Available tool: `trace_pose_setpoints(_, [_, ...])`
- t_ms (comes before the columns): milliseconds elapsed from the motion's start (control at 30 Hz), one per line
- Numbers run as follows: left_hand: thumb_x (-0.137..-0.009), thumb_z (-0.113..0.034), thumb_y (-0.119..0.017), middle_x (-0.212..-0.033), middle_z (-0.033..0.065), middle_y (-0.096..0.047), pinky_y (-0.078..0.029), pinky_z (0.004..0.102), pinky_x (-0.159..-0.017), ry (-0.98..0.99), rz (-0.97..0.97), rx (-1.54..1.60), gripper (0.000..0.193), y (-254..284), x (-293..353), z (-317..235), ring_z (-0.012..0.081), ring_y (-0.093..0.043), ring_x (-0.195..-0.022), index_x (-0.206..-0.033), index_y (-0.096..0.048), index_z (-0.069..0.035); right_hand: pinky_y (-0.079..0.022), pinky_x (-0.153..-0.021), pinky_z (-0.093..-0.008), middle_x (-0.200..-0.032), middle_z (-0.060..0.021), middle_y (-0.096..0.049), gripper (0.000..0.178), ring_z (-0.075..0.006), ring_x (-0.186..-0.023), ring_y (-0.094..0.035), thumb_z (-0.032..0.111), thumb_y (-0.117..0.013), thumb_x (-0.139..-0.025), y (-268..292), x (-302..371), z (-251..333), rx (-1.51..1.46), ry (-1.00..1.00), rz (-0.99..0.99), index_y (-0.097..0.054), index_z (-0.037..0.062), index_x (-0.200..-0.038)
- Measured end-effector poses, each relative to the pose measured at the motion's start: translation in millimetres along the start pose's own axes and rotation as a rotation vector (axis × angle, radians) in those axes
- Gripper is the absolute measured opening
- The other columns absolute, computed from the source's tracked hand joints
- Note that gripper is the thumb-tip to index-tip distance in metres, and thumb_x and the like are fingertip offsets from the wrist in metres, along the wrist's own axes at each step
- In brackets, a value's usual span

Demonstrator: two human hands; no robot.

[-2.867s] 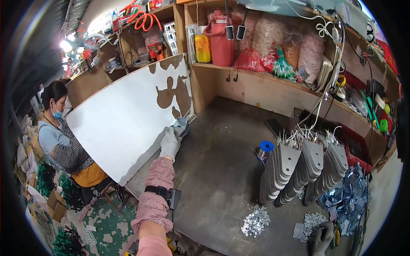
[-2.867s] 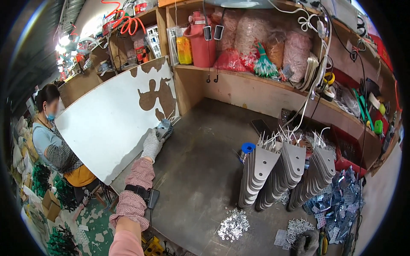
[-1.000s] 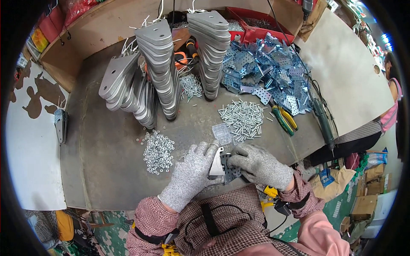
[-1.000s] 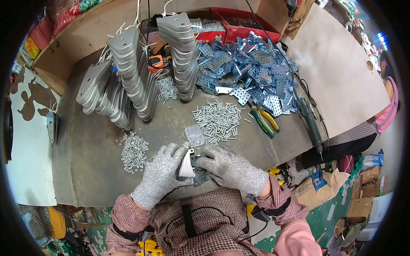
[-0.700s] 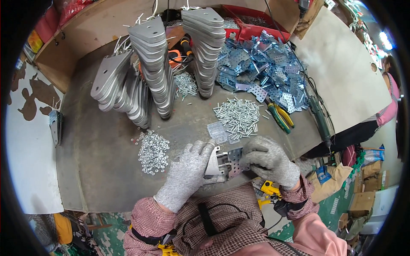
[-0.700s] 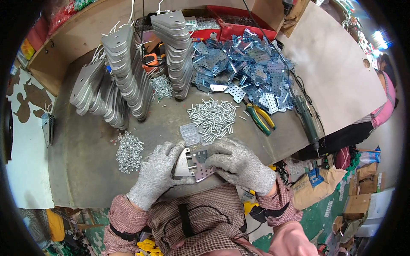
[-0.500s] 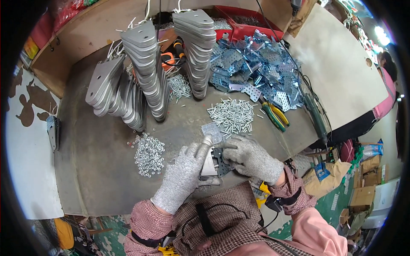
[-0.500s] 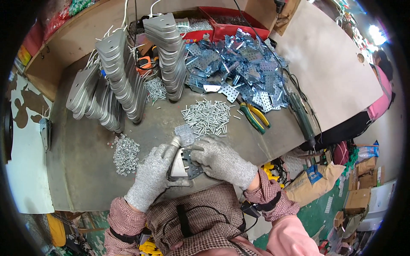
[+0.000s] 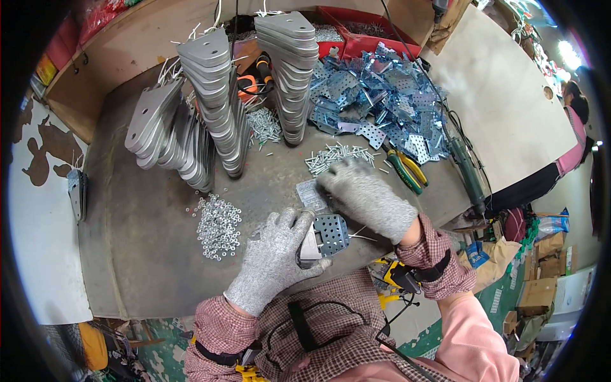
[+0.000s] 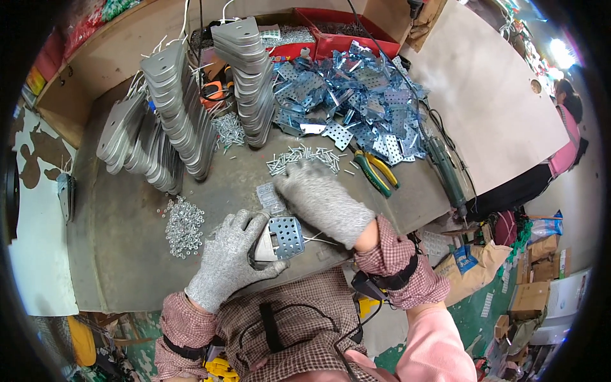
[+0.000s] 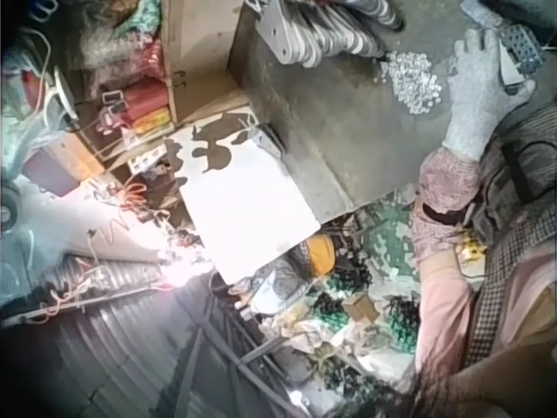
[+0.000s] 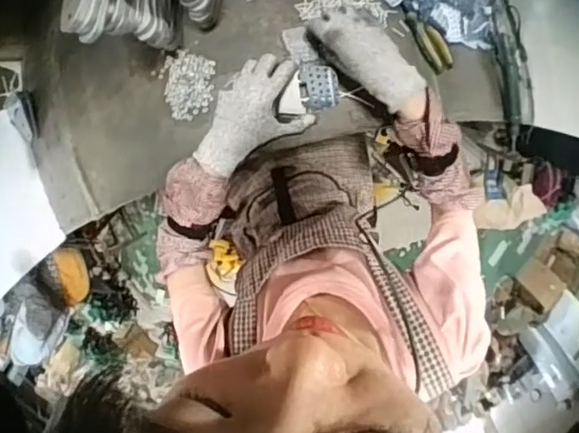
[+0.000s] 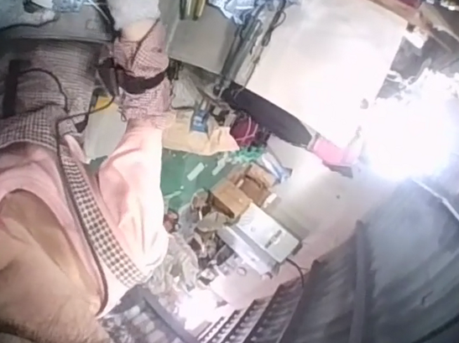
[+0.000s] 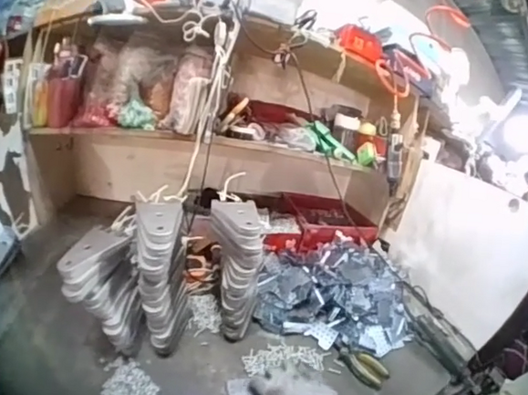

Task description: The recorder uses a handheld power drill to secure pins and bushings into metal plates as part of an assembly process.

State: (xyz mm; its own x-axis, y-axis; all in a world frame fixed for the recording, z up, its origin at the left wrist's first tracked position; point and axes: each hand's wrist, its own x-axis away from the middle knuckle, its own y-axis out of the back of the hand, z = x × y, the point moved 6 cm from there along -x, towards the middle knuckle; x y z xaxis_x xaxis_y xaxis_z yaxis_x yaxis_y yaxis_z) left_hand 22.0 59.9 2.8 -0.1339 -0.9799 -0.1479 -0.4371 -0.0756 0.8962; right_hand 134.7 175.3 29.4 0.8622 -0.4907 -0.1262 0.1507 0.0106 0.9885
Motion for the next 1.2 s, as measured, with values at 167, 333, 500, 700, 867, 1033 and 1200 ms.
trace_pose_setpoints(167, [-0.069, -0.055, -0.082, -0.117, 0.016, -0.057, -0.052, 0.0456, -0.088, -0.035, -0.049, 0.023, 0.089, -2.1, 1.7, 2.8, 0.0338, -0.06, -0.105, -0.136, -0.054, -0.003, -0.054, -0.078, -0.0392, -0.09, -0.013, -0.067, 0.02, -0.0286, -0.086, -0.066, 0.013, -0.069, -0.086, -2.4, 28.2, 2.3, -0.829, -0.202, -0.109, -0.067, 0.0045, -0.104])
trace_pose_setpoints(333, [-0.069, -0.053, -0.082, -0.117, 0.0156, -0.057, -0.052, 0.0456, -0.089, -0.042, -0.069, 0.02, 0.089, -2.0, 1.7, 4.7, 0.0339, -0.06, -0.105, -0.136, -0.053, -0.002, -0.051, -0.085, -0.0419, -0.095, -0.0111, -0.066, 0.023, -0.0306, -0.092, -0.063, 0.011, -0.071, -0.081, -17.3, 31.7, 15.0, -0.675, -0.104, -0.223, -0.069, 0.0067, -0.104])
trace_pose_setpoints(500, [-0.066, -0.052, -0.084, -0.12, 0.0148, -0.057, -0.052, 0.0456, -0.092, -0.003, -0.021, 0.048, 0.09, -5.6, -1.4, 3.5, 0.0339, -0.06, -0.109, -0.136, -0.053, -0.005, -0.045, -0.096, -0.0442, -0.106, -0.0088, -0.064, 0.03, -0.03, -0.103, -0.06, 0.015, -0.072, -0.081, -17.2, 40.2, 25.9, -0.451, -0.034, -0.224, -0.07, 0.0094, -0.111])
trace_pose_setpoints(700, [-0.064, -0.05, -0.086, -0.119, 0.0148, -0.058, -0.052, 0.0453, -0.091, 0.029, -0.011, 0.043, 0.088, -8.2, -1.2, 2.3, 0.0332, -0.06, -0.111, -0.132, -0.055, -0.004, -0.046, -0.094, -0.0443, -0.108, -0.0101, -0.063, 0.029, -0.0308, -0.105, -0.058, 0.013, -0.071, -0.083, -22.2, 42.5, 28.8, -0.4, -0.015, -0.205, -0.069, 0.0103, -0.112])
trace_pose_setpoints(867, [-0.062, -0.05, -0.088, -0.115, 0.0148, -0.056, -0.054, 0.0427, -0.086, 0.059, -0.074, 0.051, 0.096, -8.3, 4.5, 7.3, 0.0326, -0.058, -0.108, -0.138, -0.052, -0.003, -0.054, -0.086, -0.0393, -0.106, -0.0102, -0.062, 0.024, -0.029, -0.097, -0.065, 0.01, -0.064, -0.088, 3.4, 48.3, -11.7, -0.414, -0.081, -0.266, -0.067, 0.007, -0.112])
trace_pose_setpoints(1033, [-0.065, -0.051, -0.086, -0.11, 0.0142, -0.055, -0.053, 0.0438, -0.084, 0.081, -0.08, 0.024, 0.1, -5.3, -4.5, -5.9, 0.0314, -0.057, -0.102, -0.147, -0.047, -0.009, -0.055, -0.078, -0.045, -0.102, -0.0207, -0.064, 0.017, -0.0374, -0.09, -0.067, 0.008, -0.057, -0.092, -0.8, 63.7, -92.1, 0.159, -0.389, -0.198, -0.062, 0.0014, -0.107])
trace_pose_setpoints(1200, [-0.069, -0.055, -0.082, -0.114, 0.0145, -0.055, -0.053, 0.045, -0.087, 0.07, -0.029, -0.025, 0.098, -11.4, -4.2, 1.3, 0.0317, -0.058, -0.104, -0.151, -0.045, -0.015, -0.053, -0.075, -0.0454, -0.093, -0.0201, -0.063, 0.016, -0.0394, -0.087, -0.065, 0.006, -0.059, -0.089, 28.7, 54.9, -54.4, -0.184, -0.354, -0.326, -0.057, -0.0007, -0.104])
